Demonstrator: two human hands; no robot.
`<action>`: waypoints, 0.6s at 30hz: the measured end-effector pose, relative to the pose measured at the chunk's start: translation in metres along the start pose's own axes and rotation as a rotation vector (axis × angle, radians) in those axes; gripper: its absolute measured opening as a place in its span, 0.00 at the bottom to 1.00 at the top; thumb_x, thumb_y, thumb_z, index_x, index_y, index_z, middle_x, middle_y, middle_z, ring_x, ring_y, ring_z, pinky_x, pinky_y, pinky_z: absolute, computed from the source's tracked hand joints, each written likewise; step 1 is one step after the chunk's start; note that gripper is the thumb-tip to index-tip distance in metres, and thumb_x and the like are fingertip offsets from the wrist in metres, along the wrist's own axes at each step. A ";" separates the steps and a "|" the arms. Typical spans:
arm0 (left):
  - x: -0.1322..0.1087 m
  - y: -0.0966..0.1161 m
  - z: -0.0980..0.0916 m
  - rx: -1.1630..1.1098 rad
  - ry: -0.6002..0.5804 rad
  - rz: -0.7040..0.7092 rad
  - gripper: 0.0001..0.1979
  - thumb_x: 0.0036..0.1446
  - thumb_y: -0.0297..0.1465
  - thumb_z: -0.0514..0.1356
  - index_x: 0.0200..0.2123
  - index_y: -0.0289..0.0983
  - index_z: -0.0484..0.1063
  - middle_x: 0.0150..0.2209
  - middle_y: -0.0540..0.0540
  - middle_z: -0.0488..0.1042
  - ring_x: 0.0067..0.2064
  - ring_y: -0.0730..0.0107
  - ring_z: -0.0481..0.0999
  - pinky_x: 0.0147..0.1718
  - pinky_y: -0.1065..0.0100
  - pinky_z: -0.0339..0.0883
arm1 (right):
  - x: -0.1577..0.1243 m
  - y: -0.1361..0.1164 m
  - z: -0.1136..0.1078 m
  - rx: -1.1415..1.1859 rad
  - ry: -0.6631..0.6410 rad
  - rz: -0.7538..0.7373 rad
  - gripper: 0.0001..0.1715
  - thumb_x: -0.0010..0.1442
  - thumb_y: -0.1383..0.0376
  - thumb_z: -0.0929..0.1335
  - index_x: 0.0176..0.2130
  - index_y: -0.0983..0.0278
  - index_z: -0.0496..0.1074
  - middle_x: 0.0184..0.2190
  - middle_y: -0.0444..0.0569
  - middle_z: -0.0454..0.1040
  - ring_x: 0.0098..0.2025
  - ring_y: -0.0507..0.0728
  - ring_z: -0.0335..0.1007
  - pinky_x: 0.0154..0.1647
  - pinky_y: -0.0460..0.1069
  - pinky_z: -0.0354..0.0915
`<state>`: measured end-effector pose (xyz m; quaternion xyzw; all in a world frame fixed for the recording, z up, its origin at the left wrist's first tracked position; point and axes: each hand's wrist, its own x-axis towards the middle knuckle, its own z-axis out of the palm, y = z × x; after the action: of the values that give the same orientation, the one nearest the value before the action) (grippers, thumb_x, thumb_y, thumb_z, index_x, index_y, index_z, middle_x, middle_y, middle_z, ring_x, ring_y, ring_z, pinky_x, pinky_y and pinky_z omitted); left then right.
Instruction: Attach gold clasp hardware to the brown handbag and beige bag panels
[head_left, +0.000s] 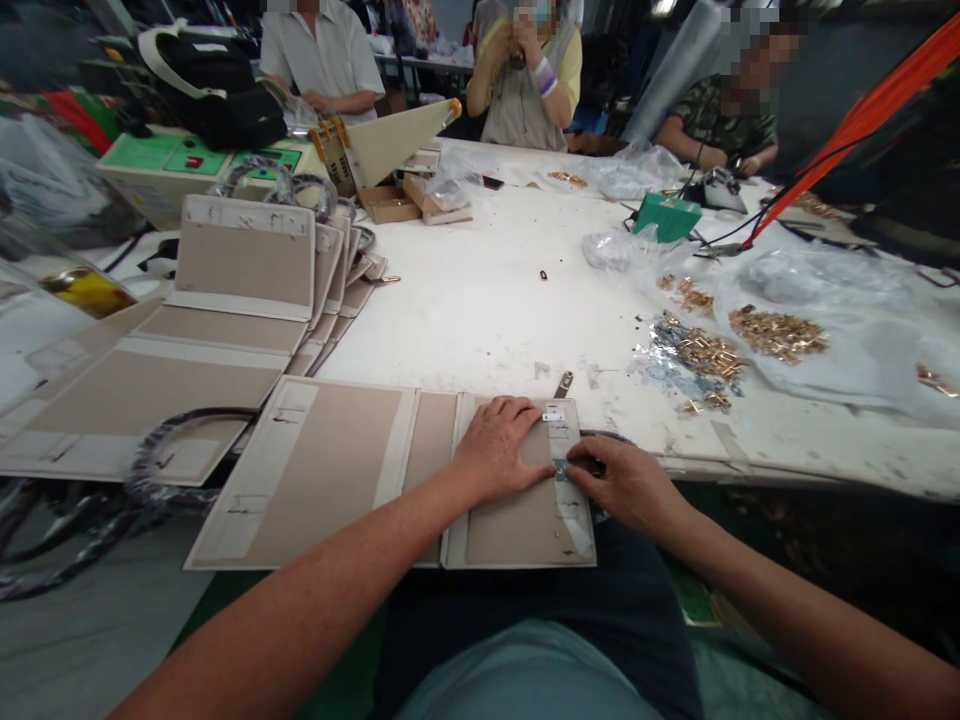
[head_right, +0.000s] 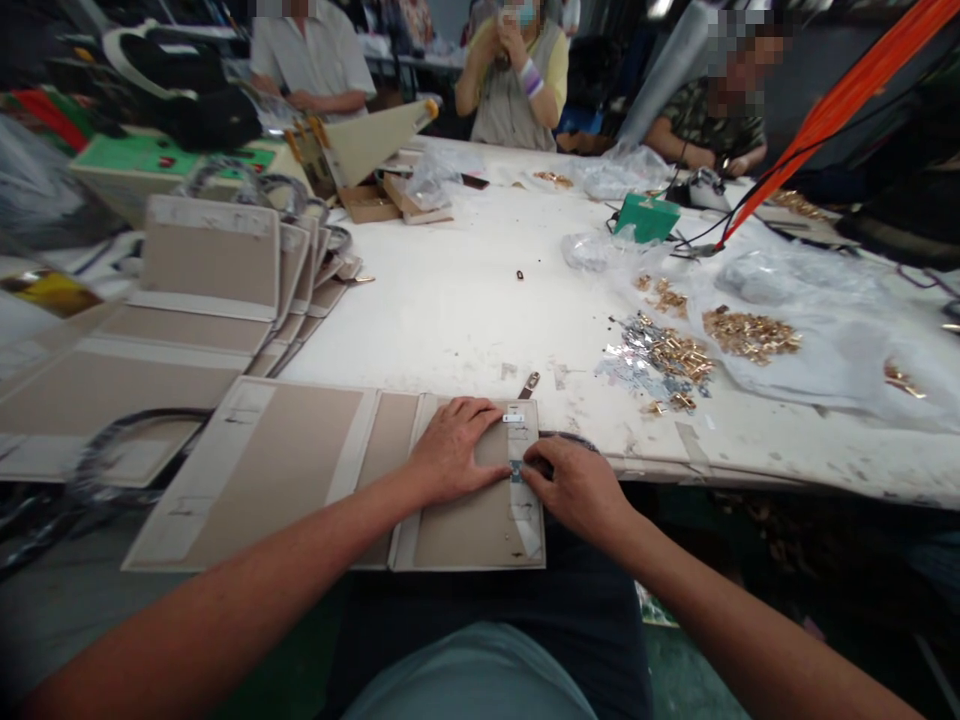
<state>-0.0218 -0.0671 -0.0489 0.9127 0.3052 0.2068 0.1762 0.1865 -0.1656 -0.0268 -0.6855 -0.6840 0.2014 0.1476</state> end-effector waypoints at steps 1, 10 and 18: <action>0.000 0.000 0.000 0.000 -0.001 -0.005 0.38 0.53 0.51 0.69 0.60 0.38 0.68 0.60 0.41 0.69 0.60 0.50 0.65 0.63 0.49 0.60 | -0.001 0.001 0.001 0.030 0.005 0.011 0.09 0.62 0.60 0.69 0.41 0.59 0.77 0.36 0.46 0.79 0.38 0.58 0.74 0.39 0.49 0.65; 0.002 0.004 0.004 0.035 -0.009 -0.046 0.36 0.50 0.46 0.70 0.60 0.39 0.67 0.60 0.41 0.69 0.61 0.49 0.64 0.63 0.49 0.59 | 0.005 0.005 0.016 0.152 0.008 0.093 0.05 0.59 0.62 0.69 0.34 0.59 0.76 0.30 0.45 0.76 0.32 0.56 0.71 0.34 0.48 0.63; 0.002 0.004 0.001 0.038 -0.024 -0.055 0.35 0.52 0.49 0.69 0.59 0.40 0.67 0.60 0.41 0.69 0.60 0.49 0.65 0.62 0.49 0.59 | 0.012 -0.008 -0.024 0.466 0.125 0.144 0.12 0.60 0.56 0.73 0.31 0.61 0.77 0.21 0.41 0.72 0.24 0.53 0.67 0.25 0.47 0.60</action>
<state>-0.0182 -0.0691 -0.0476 0.9095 0.3321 0.1851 0.1681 0.1906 -0.1521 -0.0024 -0.6910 -0.5580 0.3209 0.3289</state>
